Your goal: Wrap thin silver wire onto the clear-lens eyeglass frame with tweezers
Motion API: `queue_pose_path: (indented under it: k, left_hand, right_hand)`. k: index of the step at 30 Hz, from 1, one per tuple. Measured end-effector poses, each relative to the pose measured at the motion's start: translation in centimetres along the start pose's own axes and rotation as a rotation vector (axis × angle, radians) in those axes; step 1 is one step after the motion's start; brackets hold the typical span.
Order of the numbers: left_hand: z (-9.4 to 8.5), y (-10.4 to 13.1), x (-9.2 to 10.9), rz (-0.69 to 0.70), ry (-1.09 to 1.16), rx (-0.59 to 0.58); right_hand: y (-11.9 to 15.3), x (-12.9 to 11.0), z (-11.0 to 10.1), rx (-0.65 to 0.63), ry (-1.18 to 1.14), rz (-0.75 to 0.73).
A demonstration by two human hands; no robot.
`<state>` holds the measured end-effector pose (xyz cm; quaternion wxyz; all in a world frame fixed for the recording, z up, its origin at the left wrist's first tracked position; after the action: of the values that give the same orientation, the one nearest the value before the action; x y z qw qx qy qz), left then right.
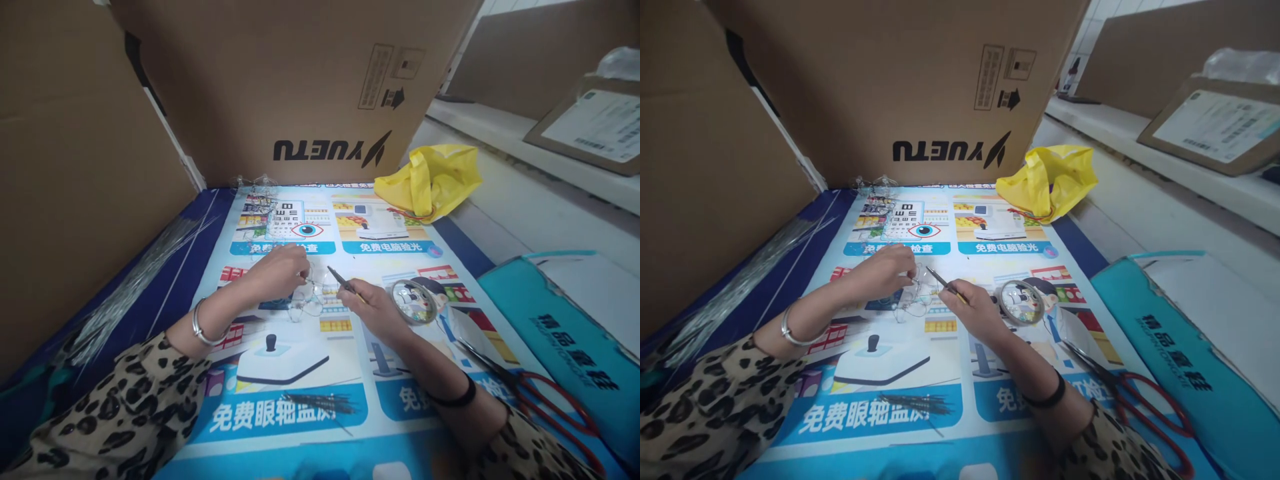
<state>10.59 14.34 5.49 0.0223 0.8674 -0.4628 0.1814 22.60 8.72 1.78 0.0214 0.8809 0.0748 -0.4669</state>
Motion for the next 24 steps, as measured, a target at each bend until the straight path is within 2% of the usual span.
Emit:
queue_pose_path:
  k: [4,8,12,15,20,24]
  left_hand:
    - [-2.0,1.0,0.8,-0.062,0.004,0.073]
    - [-2.6,2.7,0.7,-0.199,-0.018,0.065]
    - [-2.3,4.7,0.9,-0.281,-0.019,0.027]
    - [-1.8,5.7,1.7,-0.294,0.012,0.021]
    - [-1.2,6.8,2.8,-0.296,0.108,0.039]
    - [-0.4,7.4,2.8,-0.3,0.2,0.062]
  right_hand:
    - [0.1,0.2,-0.1,0.015,-0.004,0.014]
    - [0.1,0.1,-0.1,0.03,-0.002,0.003]
    - [0.3,-0.3,0.0,0.065,0.051,-0.024]
    - [0.7,-1.0,0.2,0.103,0.14,-0.081]
    - [1.4,-2.4,0.7,0.184,0.309,-0.278]
    - [2.0,-3.0,1.0,0.257,0.466,-0.393]
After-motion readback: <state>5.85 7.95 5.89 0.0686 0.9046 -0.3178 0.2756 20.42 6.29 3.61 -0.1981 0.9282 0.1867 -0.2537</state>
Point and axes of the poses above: each hand's wrist, its own y-axis away from the middle knuckle, its own z-axis out of the palm, x = y × z, the point moved 9 cm from there along -y, towards the middle knuckle, and after that the axes turned 3 degrees about y, right-handed, at the moved point
